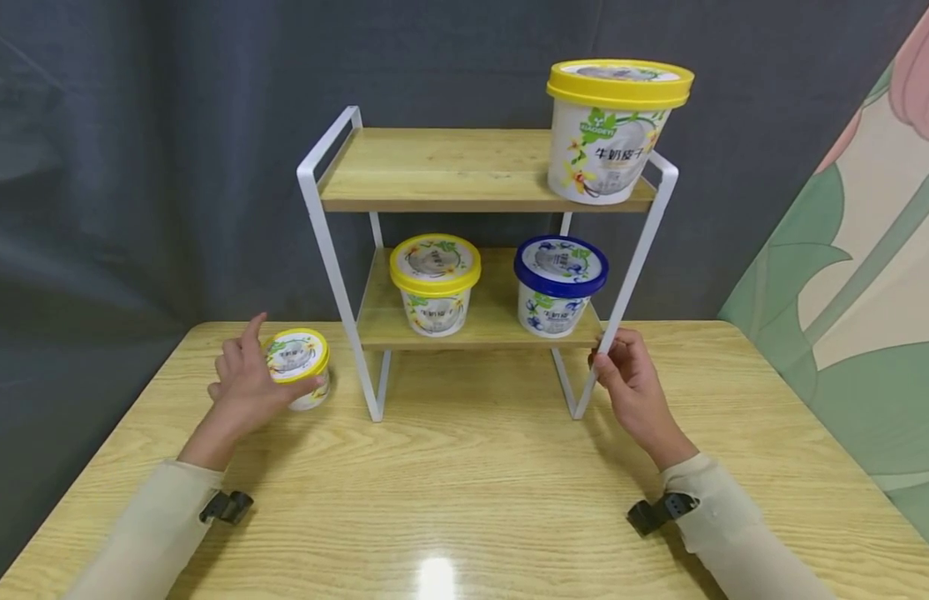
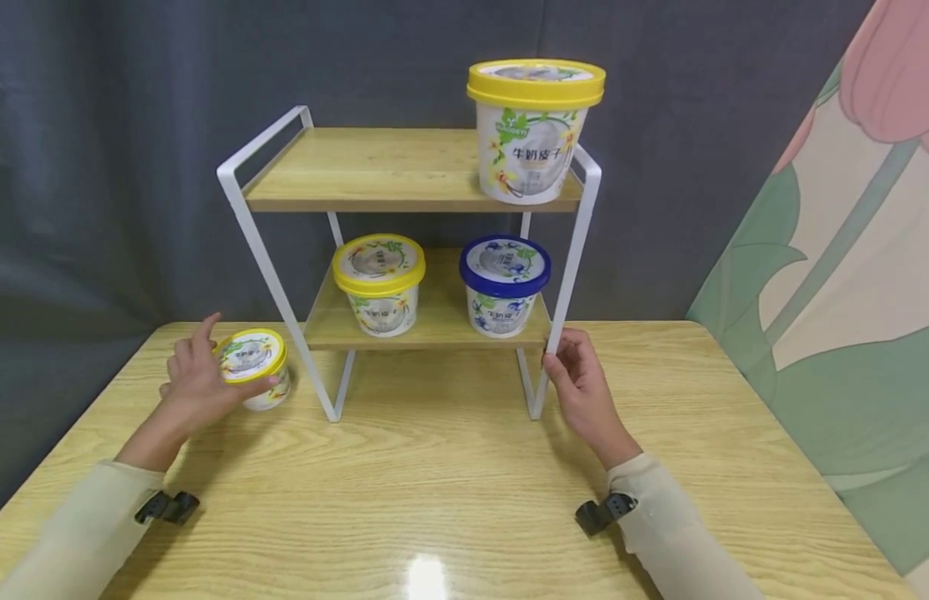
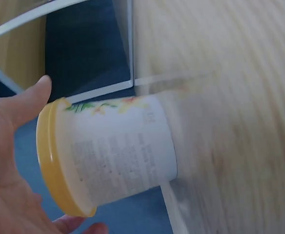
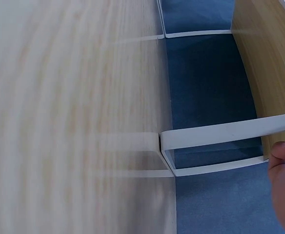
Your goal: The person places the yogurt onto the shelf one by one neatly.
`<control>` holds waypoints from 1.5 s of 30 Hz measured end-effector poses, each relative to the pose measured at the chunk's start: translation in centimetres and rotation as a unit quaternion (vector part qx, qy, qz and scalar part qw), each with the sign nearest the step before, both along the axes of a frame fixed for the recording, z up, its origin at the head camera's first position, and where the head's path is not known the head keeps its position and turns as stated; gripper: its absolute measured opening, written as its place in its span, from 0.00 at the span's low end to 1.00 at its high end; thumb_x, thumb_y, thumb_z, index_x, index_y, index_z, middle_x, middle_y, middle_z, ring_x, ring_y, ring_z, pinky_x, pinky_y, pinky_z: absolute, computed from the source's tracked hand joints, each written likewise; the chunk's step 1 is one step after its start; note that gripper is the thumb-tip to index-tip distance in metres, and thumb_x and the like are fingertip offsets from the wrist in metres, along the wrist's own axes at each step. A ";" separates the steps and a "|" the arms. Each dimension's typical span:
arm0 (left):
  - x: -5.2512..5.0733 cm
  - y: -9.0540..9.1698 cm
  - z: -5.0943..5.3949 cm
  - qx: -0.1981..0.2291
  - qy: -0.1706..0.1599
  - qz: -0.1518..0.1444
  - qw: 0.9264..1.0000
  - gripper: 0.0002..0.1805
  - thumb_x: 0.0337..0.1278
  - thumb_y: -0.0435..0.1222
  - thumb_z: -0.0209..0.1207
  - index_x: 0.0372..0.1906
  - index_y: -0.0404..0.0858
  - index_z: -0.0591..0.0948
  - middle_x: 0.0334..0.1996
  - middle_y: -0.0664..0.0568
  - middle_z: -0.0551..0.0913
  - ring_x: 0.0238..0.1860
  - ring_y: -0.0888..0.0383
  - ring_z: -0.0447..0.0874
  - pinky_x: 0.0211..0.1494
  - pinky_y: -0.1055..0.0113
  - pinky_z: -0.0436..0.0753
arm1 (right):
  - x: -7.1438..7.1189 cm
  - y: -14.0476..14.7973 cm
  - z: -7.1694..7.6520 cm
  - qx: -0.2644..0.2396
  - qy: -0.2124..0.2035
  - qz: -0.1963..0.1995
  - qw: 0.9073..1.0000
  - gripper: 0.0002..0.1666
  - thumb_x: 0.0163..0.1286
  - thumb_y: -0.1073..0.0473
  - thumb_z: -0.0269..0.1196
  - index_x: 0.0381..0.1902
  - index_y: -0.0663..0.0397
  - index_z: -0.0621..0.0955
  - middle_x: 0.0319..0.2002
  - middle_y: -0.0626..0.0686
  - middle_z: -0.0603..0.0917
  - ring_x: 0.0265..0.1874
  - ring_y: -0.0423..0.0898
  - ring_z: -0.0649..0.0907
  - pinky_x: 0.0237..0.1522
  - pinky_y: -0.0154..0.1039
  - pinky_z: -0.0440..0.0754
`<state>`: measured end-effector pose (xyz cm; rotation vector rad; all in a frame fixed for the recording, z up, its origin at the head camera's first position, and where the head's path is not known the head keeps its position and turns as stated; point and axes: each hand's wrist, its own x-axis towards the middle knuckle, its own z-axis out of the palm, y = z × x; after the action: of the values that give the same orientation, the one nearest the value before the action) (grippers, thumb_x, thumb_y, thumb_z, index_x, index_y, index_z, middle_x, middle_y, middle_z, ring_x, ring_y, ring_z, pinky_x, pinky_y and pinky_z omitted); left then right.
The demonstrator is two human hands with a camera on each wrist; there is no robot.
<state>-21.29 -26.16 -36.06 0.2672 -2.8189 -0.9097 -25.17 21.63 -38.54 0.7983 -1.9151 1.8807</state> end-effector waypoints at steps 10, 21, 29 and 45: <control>-0.1 0.1 -0.2 0.010 0.024 -0.009 1.000 0.60 0.49 0.46 0.71 0.79 0.43 0.43 0.67 0.28 0.56 0.64 0.30 0.53 0.47 0.38 0.59 | 0.2 -0.1 0.2 0.002 -0.002 -0.004 1.000 0.15 0.75 0.73 0.49 0.54 0.52 0.71 0.41 0.48 0.77 0.39 0.37 0.78 0.38 0.26 0.78; -0.3 -2.2 0.0 0.138 -0.028 -0.111 0.984 0.59 0.56 0.34 0.64 0.78 0.43 0.32 0.79 0.34 0.42 0.76 0.28 0.41 0.69 0.26 0.46 | 0.0 -0.2 -0.1 0.002 0.010 0.006 1.000 0.14 0.75 0.74 0.49 0.53 0.56 0.71 0.39 0.50 0.78 0.38 0.39 0.78 0.36 0.27 0.77; -0.8 -2.6 -0.6 0.194 -0.050 -0.109 0.974 0.64 0.57 0.41 0.67 0.78 0.41 0.28 0.79 0.34 0.30 0.78 0.30 0.33 0.75 0.30 0.45 | 0.1 -0.1 0.0 0.005 0.005 -0.002 1.000 0.15 0.75 0.73 0.49 0.53 0.54 0.71 0.39 0.49 0.77 0.38 0.39 0.77 0.35 0.29 0.76; -0.6 -1.5 -0.8 0.193 -0.100 -0.038 0.975 0.67 0.55 0.50 0.69 0.78 0.39 0.29 0.76 0.27 0.48 0.75 0.30 0.50 0.74 0.34 0.54 | 0.0 0.0 -0.1 0.008 0.007 -0.005 1.000 0.15 0.75 0.74 0.49 0.53 0.55 0.71 0.38 0.50 0.77 0.37 0.38 0.77 0.35 0.28 0.77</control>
<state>-21.92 -27.70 -36.87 0.3176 -2.8214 -1.5297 -25.14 21.60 -38.68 0.8024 -1.9237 1.8510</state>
